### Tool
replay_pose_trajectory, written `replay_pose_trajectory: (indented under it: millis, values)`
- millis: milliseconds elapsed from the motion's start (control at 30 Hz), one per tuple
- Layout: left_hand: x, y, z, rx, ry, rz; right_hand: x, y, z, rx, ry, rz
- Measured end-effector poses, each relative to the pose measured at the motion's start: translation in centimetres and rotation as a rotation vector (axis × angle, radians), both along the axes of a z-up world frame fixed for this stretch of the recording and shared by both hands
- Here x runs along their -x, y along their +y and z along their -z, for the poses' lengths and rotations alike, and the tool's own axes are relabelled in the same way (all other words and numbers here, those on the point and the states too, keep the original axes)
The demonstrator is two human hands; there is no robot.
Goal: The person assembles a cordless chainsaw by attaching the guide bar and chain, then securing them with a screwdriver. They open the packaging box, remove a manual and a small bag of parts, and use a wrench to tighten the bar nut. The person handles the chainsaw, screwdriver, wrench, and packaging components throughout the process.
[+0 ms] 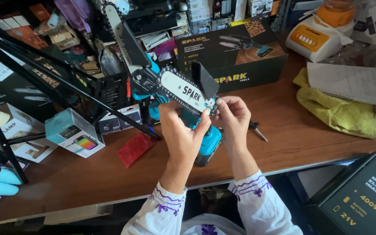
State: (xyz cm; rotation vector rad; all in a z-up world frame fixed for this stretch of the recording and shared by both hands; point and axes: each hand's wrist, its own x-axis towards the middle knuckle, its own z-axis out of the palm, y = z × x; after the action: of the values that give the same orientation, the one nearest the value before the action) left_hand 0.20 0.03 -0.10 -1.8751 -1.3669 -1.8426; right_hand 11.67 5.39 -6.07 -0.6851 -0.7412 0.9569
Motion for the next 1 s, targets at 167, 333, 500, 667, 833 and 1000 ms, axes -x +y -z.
replay_pose_trajectory:
  millis: [167, 333, 500, 667, 833, 1000]
  values:
    - [-0.1, -0.2, -0.2, 0.006, -0.007, 0.007, -0.6, 0.7, 0.7, -0.071, -0.066, 0.014]
    - [-0.2, -0.2, -0.1, -0.001, 0.003, -0.006, -0.9, 0.7, 1.1, -0.141, -0.085, 0.022]
    - [-0.1, 0.1, 0.3, 0.016, -0.008, -0.008, -2.0, 0.5, -0.9, -0.266, -0.246, 0.003]
    - [-0.4, -0.2, -0.2, 0.029, -0.027, -0.012, -2.6, 1.2, -1.4, -0.27, -0.3, -0.026]
    - [-0.4, -0.2, 0.0, 0.036, -0.029, -0.018, -2.5, 0.8, -1.4, -0.267, -0.298, -0.023]
    - [-0.3, -0.1, 0.0, 0.027, -0.027, 0.002, -2.8, 1.0, -0.7, -0.277, -0.31, -0.028]
